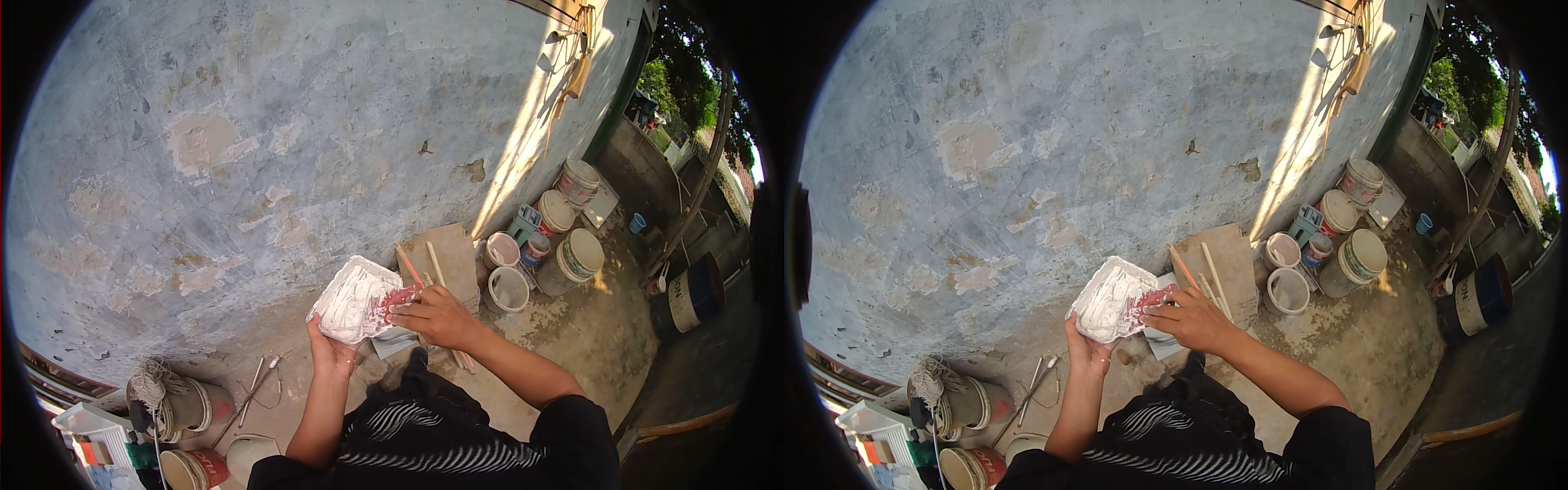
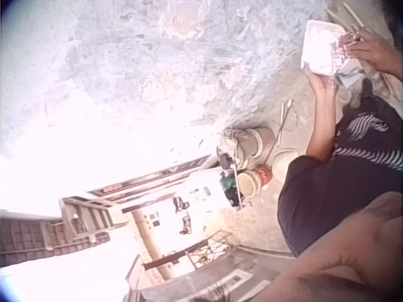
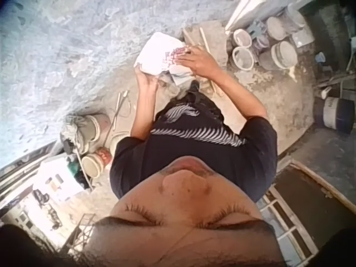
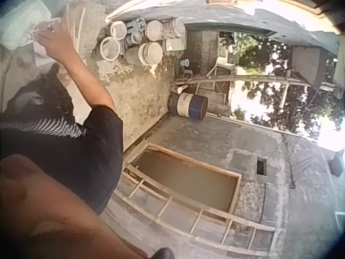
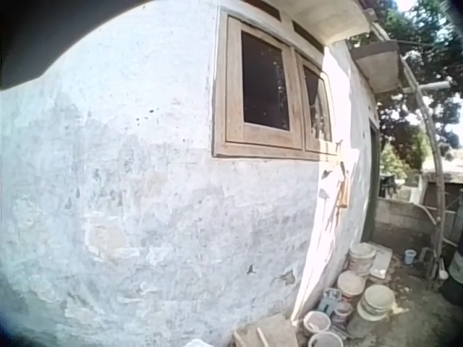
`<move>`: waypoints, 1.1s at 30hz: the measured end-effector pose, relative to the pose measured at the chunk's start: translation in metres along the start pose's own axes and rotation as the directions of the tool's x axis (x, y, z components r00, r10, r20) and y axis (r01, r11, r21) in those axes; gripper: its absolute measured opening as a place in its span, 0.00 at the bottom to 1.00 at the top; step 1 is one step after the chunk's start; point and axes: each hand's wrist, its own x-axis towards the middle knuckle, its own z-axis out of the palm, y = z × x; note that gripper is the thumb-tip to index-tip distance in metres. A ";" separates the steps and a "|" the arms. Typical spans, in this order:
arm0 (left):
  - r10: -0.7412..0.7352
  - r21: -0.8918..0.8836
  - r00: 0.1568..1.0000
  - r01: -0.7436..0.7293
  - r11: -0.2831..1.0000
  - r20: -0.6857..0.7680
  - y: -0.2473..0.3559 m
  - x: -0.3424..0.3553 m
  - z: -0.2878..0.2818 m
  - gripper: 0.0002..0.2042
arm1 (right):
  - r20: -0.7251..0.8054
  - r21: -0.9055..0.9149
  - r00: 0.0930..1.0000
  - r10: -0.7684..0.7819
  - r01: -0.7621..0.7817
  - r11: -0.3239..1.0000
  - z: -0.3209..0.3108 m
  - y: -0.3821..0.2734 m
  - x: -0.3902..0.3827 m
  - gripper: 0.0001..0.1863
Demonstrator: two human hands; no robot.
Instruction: Apply wall filler or putty to small holes and imperfections in a concrete wall using a putty knife.
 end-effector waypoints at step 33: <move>0.223 -0.023 0.974 -0.223 0.975 0.028 0.010 -0.013 0.000 0.31 | 0.584 0.800 0.426 0.691 -0.445 -0.403 0.050 0.016 0.011 0.09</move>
